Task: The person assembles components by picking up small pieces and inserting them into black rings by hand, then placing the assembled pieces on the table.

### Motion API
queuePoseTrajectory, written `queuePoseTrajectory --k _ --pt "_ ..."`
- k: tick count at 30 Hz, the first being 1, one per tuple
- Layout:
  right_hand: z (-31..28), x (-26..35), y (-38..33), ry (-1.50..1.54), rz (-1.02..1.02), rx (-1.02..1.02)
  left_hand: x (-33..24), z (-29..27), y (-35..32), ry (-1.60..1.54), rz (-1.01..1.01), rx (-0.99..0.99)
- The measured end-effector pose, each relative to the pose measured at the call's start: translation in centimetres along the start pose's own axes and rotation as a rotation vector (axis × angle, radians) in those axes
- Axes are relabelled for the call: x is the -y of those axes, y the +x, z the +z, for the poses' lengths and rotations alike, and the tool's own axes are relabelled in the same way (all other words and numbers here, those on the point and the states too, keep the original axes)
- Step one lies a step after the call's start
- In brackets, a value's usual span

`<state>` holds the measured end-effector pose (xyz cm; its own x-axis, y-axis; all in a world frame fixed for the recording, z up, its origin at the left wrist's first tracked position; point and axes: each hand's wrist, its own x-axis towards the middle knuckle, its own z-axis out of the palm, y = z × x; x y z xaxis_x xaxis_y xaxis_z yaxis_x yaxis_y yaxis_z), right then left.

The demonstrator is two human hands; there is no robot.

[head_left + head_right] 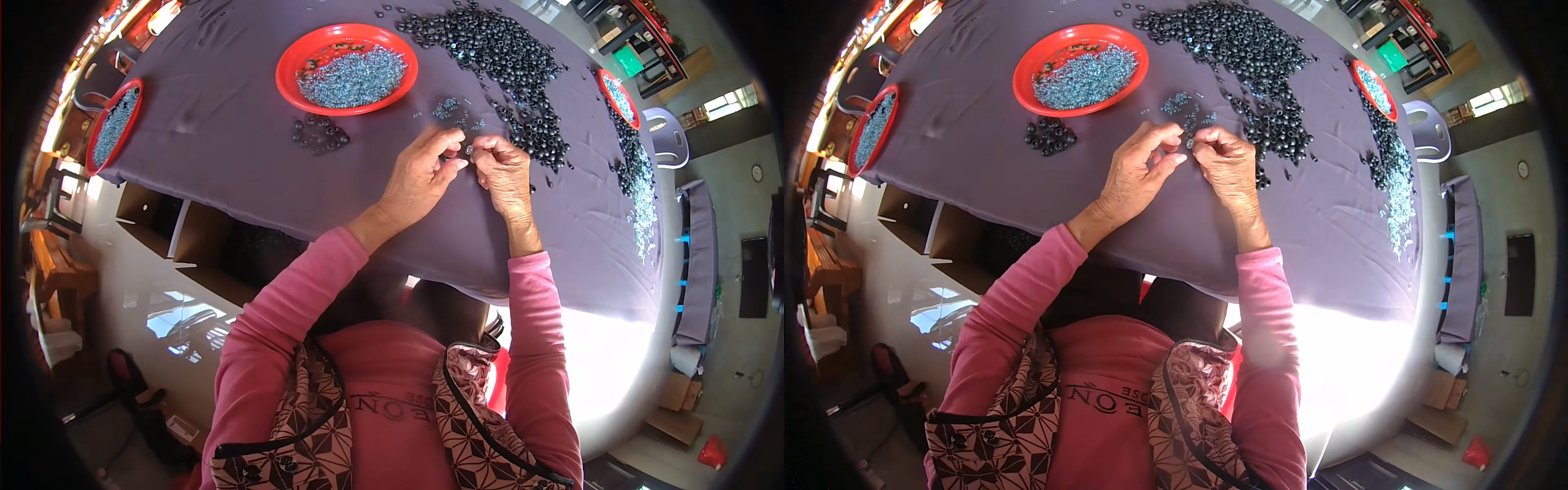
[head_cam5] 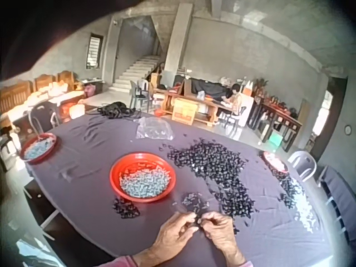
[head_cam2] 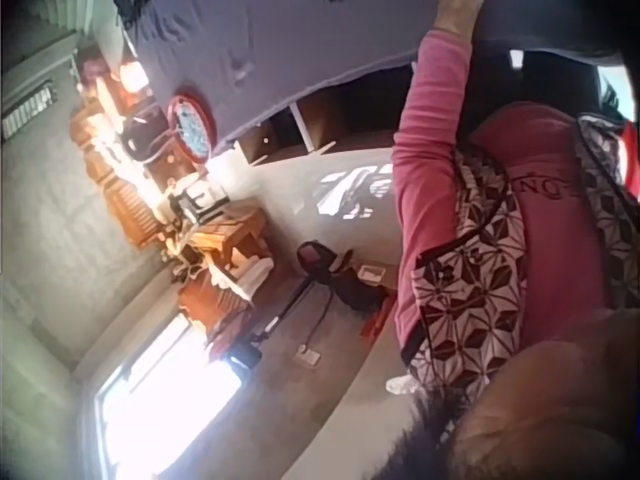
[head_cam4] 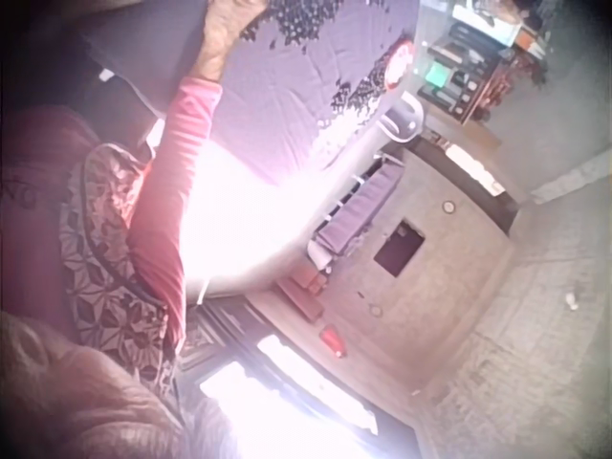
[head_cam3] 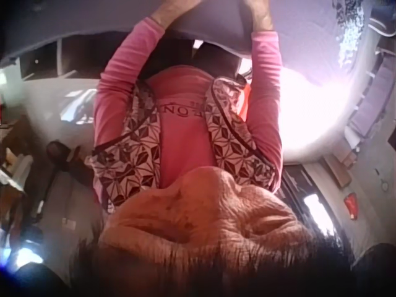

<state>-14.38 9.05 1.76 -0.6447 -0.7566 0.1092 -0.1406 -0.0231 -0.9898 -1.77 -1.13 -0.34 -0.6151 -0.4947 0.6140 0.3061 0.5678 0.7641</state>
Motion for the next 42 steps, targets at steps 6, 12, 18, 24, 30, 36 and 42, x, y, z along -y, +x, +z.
queuePoseTrajectory --k 6,12,18,24,30,36,42 --pt "1.7 0.4 -1.0 -0.051 -0.089 -0.075 0.5 0.5 0.0 -0.497 -0.225 -0.018" --pt "3.8 -0.8 -0.9 -0.037 -0.383 -0.216 0.3 0.1 0.1 -0.436 -0.2 -0.021" --pt "3.7 -0.1 -1.4 0.111 -0.243 -0.075 0.6 -0.6 0.5 -0.541 -0.33 -0.013" --pt "3.0 0.7 -1.6 0.229 -0.025 0.02 0.6 -1.2 0.8 -0.822 -0.573 -0.095" --pt "3.5 0.4 -1.6 0.167 -0.07 0.061 0.6 -0.9 0.7 -0.675 -0.456 -0.073" --pt "3.3 0.2 -1.6 0.289 0.02 0.025 0.6 -0.6 0.8 -0.583 -0.354 -0.074" --pt "3.1 0.5 -1.6 0.436 0.107 0.01 0.8 -0.5 0.7 -0.6 -0.361 -0.04"
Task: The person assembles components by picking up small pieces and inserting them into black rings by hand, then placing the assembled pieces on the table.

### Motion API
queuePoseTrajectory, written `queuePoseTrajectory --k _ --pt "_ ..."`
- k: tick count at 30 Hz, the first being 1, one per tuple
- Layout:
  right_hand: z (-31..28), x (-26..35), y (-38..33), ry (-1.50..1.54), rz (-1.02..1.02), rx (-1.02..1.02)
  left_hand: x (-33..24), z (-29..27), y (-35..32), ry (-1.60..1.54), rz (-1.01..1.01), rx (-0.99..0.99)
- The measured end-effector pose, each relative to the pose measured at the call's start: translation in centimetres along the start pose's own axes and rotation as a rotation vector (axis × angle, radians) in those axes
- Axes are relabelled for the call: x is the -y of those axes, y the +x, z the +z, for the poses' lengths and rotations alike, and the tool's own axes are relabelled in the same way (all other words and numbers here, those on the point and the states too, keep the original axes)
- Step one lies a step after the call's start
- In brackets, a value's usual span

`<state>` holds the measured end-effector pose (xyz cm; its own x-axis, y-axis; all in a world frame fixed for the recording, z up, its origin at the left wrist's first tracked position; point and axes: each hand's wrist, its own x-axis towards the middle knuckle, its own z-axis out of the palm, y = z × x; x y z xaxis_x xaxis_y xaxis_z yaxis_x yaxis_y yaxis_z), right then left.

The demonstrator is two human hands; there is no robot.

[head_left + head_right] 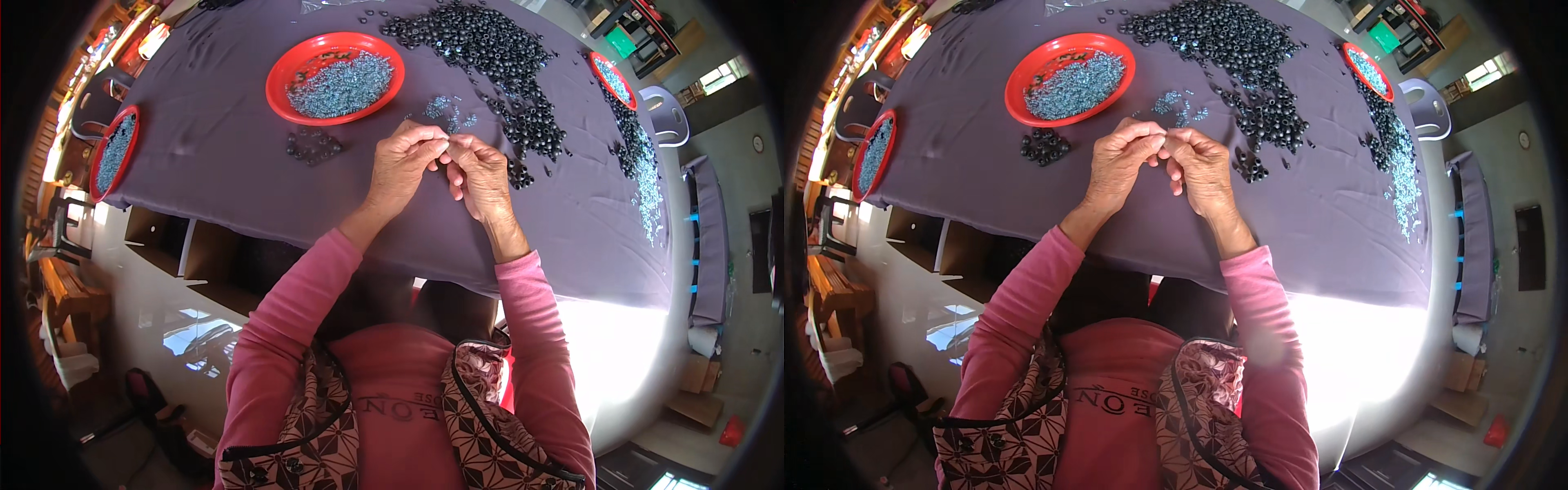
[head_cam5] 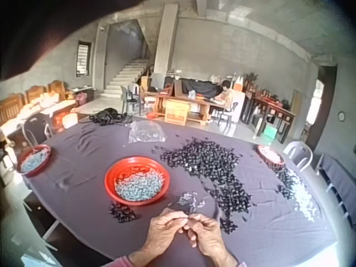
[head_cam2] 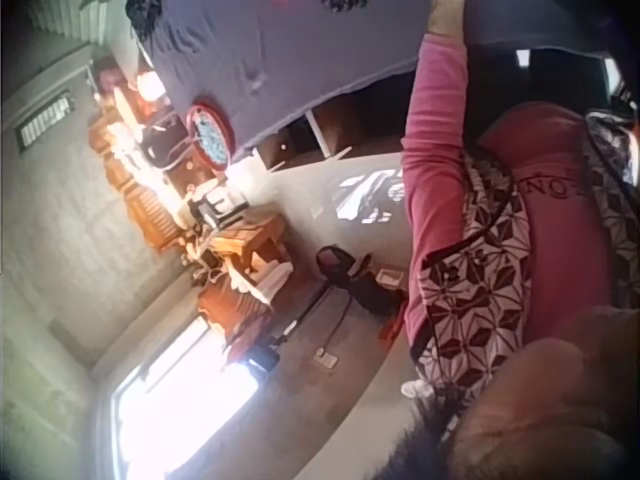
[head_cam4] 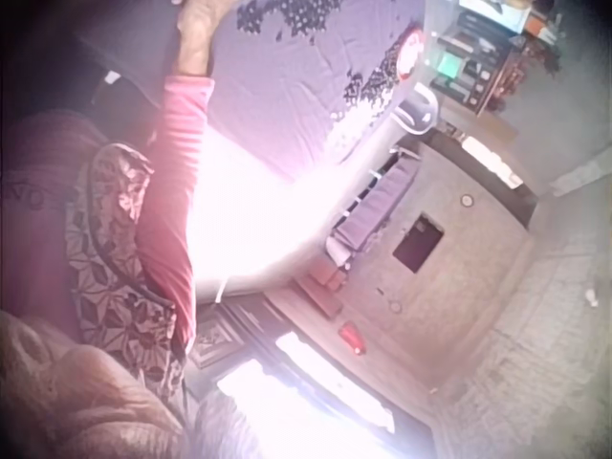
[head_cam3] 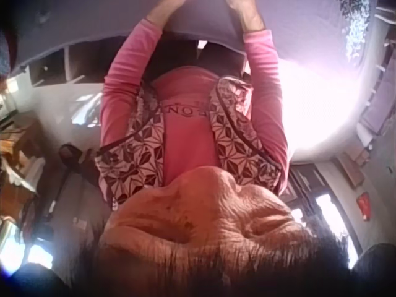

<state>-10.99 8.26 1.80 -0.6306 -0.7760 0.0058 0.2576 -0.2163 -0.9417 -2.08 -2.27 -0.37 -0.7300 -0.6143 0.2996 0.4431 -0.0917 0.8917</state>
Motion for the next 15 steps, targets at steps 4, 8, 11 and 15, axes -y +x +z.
queuePoseTrajectory --k 4,8,11,15 --pt "-0.56 0.73 0.28 0.008 0.119 0.037 0.05 -0.14 0.02 0.025 0.013 0.013" --pt "-0.89 0.96 0.1 0.049 0.114 0.076 -0.04 0.07 -0.04 0.075 0.037 0.015" --pt "-0.49 0.95 -0.14 0.049 0.102 0.078 -0.06 -0.09 0.09 0.044 0.029 0.023" --pt "-0.68 0.71 -0.09 0.142 0.161 0.12 -0.16 -0.07 0.25 0.022 -0.007 0.024"
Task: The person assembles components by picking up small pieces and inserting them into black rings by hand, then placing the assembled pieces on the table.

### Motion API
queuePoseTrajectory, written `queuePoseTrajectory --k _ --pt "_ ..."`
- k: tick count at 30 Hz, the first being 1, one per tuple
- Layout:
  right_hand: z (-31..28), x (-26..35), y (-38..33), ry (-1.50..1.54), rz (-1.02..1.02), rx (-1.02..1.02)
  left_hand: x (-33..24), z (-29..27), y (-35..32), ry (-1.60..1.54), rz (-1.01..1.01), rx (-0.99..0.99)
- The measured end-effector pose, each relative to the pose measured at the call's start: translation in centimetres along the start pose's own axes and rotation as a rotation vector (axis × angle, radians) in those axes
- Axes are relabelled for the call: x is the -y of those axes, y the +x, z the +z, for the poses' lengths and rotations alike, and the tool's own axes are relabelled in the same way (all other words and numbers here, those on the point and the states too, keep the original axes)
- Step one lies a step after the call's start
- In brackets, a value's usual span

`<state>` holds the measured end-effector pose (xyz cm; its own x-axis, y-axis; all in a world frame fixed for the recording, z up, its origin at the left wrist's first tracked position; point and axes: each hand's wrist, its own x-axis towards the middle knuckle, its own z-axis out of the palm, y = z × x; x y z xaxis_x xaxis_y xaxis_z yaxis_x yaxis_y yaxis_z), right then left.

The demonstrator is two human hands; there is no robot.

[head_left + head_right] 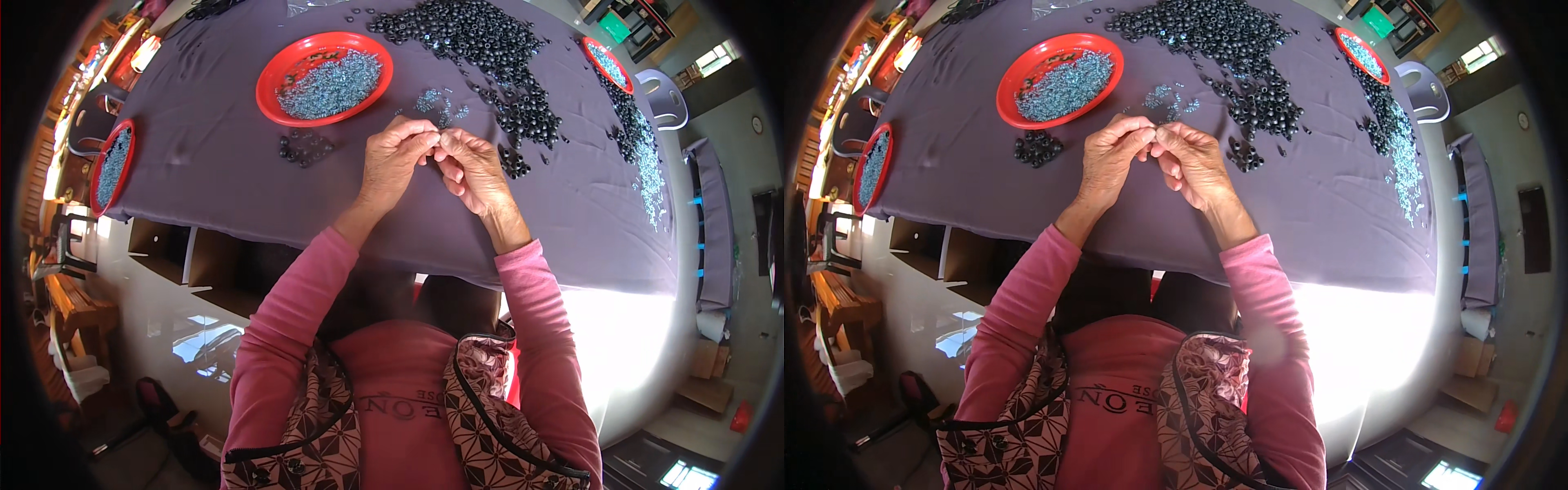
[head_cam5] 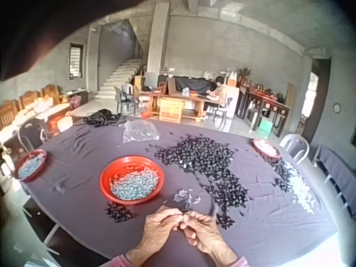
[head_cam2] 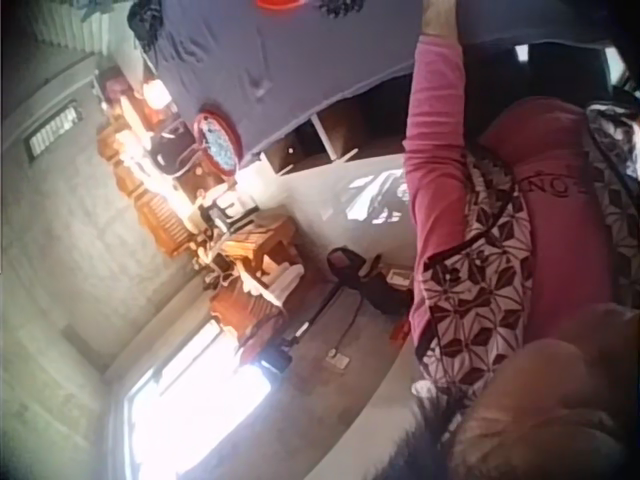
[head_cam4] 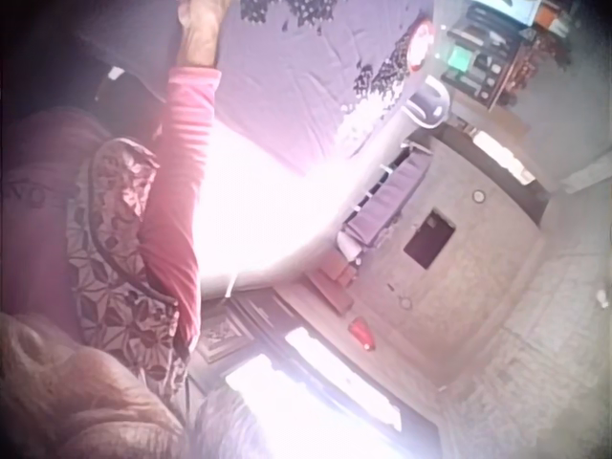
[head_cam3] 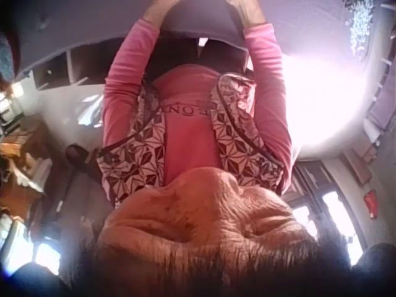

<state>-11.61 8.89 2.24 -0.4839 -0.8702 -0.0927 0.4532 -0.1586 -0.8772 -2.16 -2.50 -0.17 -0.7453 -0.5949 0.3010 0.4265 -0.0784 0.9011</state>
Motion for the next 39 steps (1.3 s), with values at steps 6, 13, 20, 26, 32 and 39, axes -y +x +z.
queuePoseTrajectory --k 6,13,20,26,32,39 --pt "0.5 -0.1 0.1 0.002 -0.02 0.006 0.0 -0.2 0.1 0.028 0.034 0.014" --pt "0.2 -0.1 0.1 0.007 -0.08 -0.04 0.1 0.2 -0.3 -0.066 -0.042 0.016" --pt "0.1 0.4 -0.2 -0.011 0.037 -0.07 0.1 0.3 -0.2 0.018 0.101 0.041" --pt "-1.2 0.8 0.0 0.096 0.151 0.055 0.3 -0.2 -0.3 0.087 0.091 0.142" --pt "-0.8 0.3 -0.1 0.048 0.088 0.015 0.6 0.1 -0.3 0.035 0.079 0.044" --pt "-0.5 -0.6 0.2 -0.21 -0.113 -0.071 0.6 -0.2 -0.2 -0.079 -0.098 -0.042"
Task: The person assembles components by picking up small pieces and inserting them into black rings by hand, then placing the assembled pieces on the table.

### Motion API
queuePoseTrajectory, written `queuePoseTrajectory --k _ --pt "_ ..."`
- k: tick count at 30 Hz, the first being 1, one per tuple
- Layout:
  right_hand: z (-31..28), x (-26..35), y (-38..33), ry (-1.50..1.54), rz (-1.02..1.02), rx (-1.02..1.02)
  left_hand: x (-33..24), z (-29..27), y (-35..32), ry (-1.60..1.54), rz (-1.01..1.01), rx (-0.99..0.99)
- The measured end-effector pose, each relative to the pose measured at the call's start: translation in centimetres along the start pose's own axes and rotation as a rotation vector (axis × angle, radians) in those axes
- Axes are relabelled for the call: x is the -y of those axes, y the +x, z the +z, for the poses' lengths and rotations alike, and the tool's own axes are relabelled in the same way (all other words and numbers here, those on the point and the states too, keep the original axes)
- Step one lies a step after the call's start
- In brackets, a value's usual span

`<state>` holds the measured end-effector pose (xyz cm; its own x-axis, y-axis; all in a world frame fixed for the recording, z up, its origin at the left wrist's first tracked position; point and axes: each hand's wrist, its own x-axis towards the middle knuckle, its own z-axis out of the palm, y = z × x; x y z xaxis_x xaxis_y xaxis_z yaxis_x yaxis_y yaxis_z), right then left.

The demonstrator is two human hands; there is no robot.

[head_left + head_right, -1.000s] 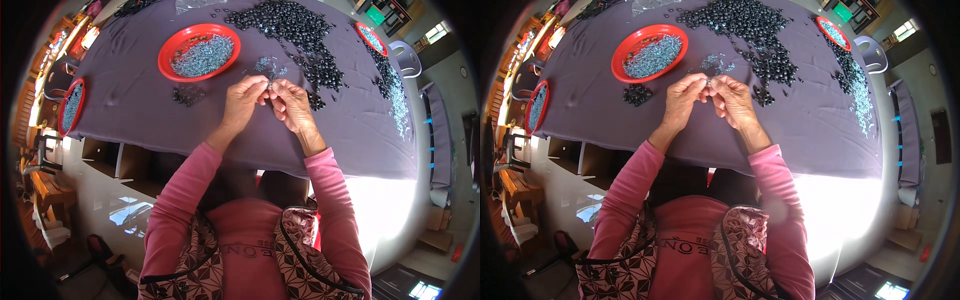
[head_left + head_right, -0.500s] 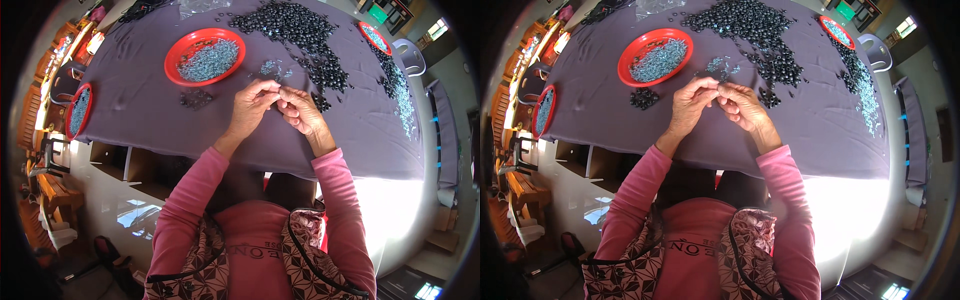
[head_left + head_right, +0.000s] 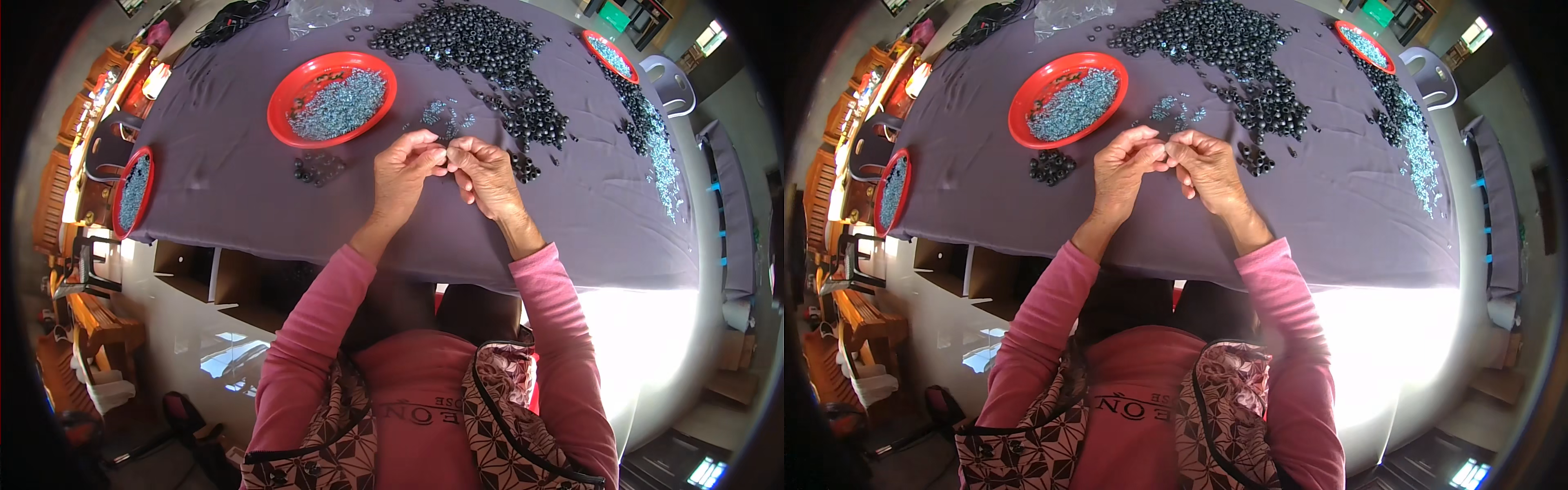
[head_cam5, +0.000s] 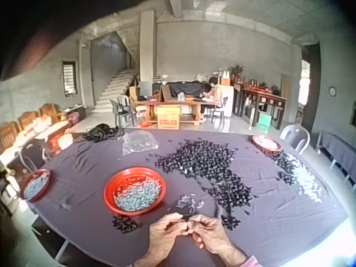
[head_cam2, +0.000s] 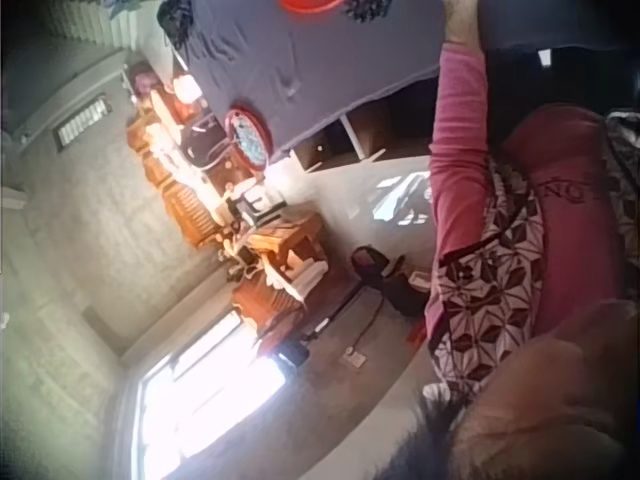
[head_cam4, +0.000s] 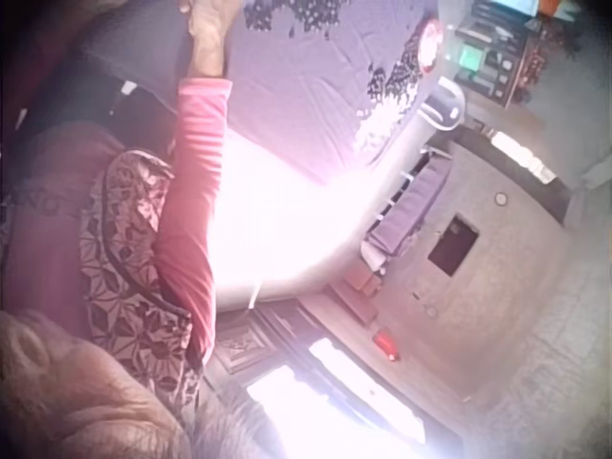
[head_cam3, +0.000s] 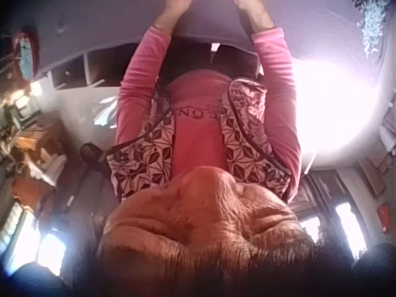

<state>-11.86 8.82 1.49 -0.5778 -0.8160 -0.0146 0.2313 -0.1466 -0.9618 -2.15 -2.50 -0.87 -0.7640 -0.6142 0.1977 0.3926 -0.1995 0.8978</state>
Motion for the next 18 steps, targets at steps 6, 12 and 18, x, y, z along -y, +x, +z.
queuePoseTrajectory --k 6,12,18 --pt "0.3 -0.6 -0.1 -0.3 -0.243 -0.038 -0.7 -0.1 0.1 -0.067 -0.131 0.0" --pt "0.4 -0.7 -0.1 -0.378 -0.365 -0.032 -0.8 -0.1 0.1 -0.11 -0.138 -0.015" --pt "-0.2 0.5 -0.3 -0.138 0.002 0.004 -0.8 -0.2 0.2 0.028 -0.015 0.022"
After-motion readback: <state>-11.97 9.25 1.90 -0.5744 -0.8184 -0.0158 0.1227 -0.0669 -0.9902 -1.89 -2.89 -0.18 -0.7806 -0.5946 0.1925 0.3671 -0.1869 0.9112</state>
